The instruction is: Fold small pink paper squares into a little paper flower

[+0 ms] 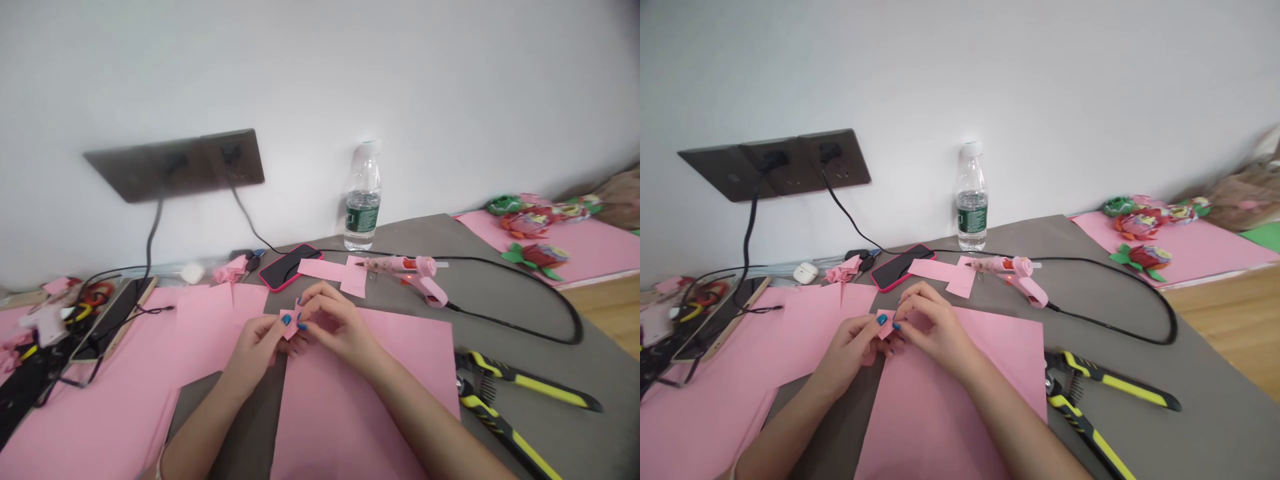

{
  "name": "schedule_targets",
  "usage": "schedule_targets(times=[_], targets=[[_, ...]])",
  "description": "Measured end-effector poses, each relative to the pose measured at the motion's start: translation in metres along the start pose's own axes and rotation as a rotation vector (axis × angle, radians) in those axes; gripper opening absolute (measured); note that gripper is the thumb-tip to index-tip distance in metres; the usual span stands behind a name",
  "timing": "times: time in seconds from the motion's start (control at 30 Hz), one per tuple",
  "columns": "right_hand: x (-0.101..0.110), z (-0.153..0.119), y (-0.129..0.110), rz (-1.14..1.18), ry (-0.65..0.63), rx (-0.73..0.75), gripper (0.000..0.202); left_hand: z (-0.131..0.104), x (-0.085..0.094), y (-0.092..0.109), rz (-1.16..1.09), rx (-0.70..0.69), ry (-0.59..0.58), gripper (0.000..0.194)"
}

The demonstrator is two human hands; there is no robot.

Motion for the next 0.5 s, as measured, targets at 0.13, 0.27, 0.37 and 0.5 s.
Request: schedule_targets(times=[0.13, 0.27, 0.37, 0.5], targets=[[-0.0039, -0.0003, 0.0014, -0.06, -0.021, 0.014, 0.015, 0.0022, -0.0011, 0.0017, -0.033, -0.003, 0.014, 0.04], [-0.0071, -0.0023, 0.0027, -0.061, -0.054, 0.035, 0.015, 0.0012, -0.001, 0.0011, -0.039, 0.025, 0.017, 0.04], [-0.0095, -0.0029, 0.0045, -0.056, -0.085, 0.007, 0.013, -0.0004, -0.0009, -0.0009, -0.015, 0.056, 0.005, 0.039], [-0.0096, -0.0024, 0.0052, -0.019, -0.104, -0.046, 0.011, -0.0006, -0.0017, -0.0017, -0.022, 0.053, -0.012, 0.039]])
Point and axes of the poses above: each hand's wrist, its own z-axis towards the middle knuckle, its own x-axis out of the back of the hand, y = z × x, the point moved 9 cm from there along z, towards the middle knuckle, and after that the axes turned 15 degrees about -x, right-handed, at the moved point
